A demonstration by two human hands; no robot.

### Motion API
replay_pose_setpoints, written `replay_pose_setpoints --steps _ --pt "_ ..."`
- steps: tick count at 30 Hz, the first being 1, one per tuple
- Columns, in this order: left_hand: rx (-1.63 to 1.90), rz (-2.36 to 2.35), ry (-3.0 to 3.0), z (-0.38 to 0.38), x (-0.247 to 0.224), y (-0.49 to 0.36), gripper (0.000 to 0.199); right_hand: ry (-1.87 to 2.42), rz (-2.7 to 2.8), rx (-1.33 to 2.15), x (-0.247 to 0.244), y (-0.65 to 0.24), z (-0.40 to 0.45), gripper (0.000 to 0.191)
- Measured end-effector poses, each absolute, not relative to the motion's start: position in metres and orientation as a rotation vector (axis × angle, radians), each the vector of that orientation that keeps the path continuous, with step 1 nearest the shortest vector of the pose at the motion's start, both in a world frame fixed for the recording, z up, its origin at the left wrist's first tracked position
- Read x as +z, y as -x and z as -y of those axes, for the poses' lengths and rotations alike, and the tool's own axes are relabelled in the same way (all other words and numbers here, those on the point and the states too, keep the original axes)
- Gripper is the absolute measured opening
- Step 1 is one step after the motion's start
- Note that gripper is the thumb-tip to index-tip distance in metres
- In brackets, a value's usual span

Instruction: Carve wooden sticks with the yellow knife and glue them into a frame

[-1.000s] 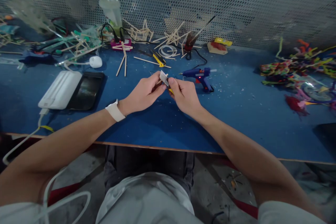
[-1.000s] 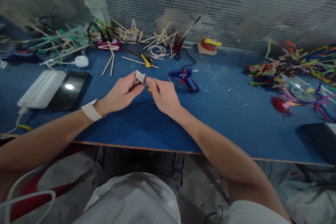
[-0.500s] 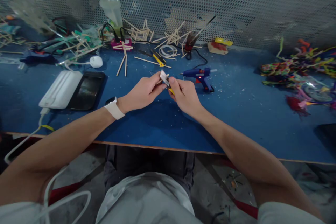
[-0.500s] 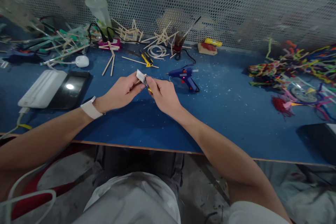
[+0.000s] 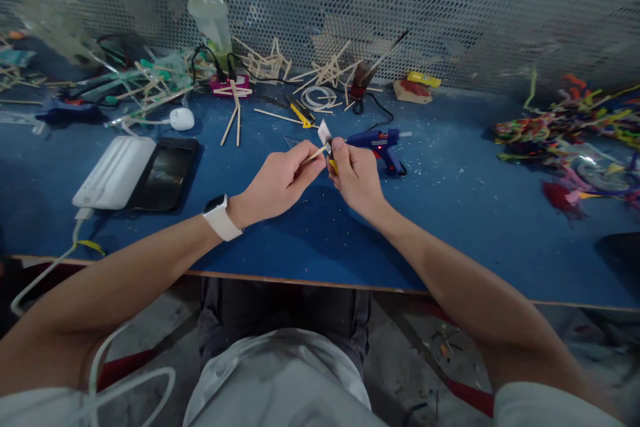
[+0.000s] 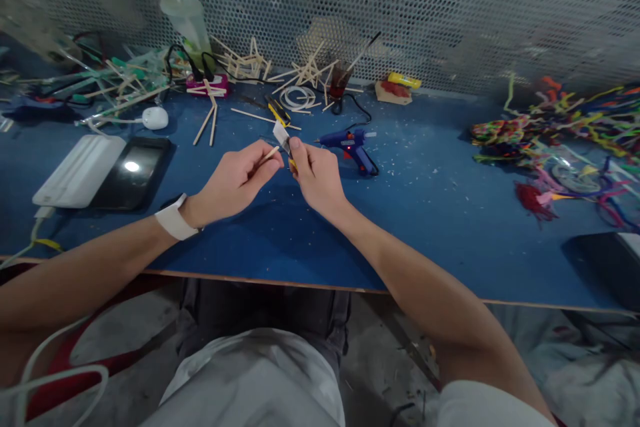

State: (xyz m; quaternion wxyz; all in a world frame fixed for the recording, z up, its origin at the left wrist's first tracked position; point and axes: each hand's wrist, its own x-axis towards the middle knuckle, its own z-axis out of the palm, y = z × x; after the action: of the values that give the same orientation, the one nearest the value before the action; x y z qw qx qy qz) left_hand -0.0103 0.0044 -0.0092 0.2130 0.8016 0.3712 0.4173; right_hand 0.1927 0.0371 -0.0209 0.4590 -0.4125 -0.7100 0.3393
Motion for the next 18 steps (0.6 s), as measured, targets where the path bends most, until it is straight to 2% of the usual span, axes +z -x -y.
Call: replay_pose_setpoints --steps 8,18 --pt "1.267 -0.968 -2.054 -0.016 -0.022 0.013 0.045 0.962 1.873 0.771 -0.020 -0.194 -0.033 0.082" --pt "1.197 -0.956 -2.217 -0.014 -0.014 0.016 0.044 0.917 1.996 0.702 -0.019 -0.197 -0.037 0.081"
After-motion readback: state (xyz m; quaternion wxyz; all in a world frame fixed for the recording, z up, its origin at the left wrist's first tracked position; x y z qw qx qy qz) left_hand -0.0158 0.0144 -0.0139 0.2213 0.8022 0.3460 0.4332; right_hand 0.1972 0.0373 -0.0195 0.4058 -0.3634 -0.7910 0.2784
